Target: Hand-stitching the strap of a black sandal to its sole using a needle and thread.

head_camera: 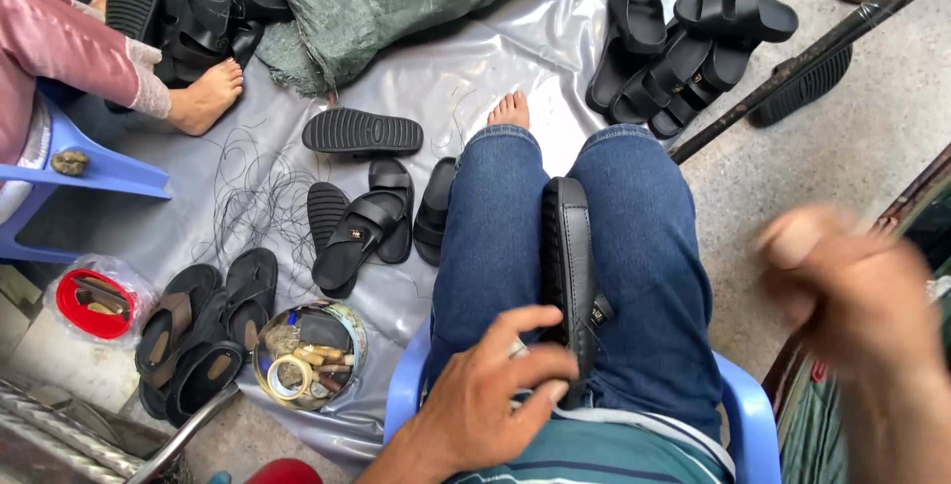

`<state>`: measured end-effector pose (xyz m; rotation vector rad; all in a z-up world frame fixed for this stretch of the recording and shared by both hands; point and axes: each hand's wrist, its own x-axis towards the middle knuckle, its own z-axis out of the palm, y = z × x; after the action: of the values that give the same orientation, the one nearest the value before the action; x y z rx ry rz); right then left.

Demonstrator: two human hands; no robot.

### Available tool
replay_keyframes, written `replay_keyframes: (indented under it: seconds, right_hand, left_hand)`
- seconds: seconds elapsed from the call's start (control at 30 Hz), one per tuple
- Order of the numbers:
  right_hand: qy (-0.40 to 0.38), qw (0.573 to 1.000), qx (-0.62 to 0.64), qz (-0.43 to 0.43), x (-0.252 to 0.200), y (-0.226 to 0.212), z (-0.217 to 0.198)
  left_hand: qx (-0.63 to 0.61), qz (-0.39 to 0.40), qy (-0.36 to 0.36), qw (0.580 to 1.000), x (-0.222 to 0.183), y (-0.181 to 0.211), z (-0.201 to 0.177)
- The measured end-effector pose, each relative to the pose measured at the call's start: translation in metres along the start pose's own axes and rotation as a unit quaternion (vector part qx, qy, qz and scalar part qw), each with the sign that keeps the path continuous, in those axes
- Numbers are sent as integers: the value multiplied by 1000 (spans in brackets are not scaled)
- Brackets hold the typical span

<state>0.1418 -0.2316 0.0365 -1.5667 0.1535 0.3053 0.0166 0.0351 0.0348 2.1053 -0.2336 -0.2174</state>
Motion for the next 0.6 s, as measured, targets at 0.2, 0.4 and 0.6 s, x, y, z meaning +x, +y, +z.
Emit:
replay_keyframes:
  seconds: [0.2, 0.4, 0.6]
  right_hand:
    - [-181, 743, -552, -330, -20, 24, 32]
    - [-312, 820, -391, -277, -8, 24, 65]
    - [-248, 871, -380, -187, -8, 23, 72]
  left_hand:
    - [106, -90, 3, 990, -1, -22, 9]
    - [-323, 26, -140, 936, -15, 7, -51]
    - [-247, -80, 63, 964, 2, 0, -5]
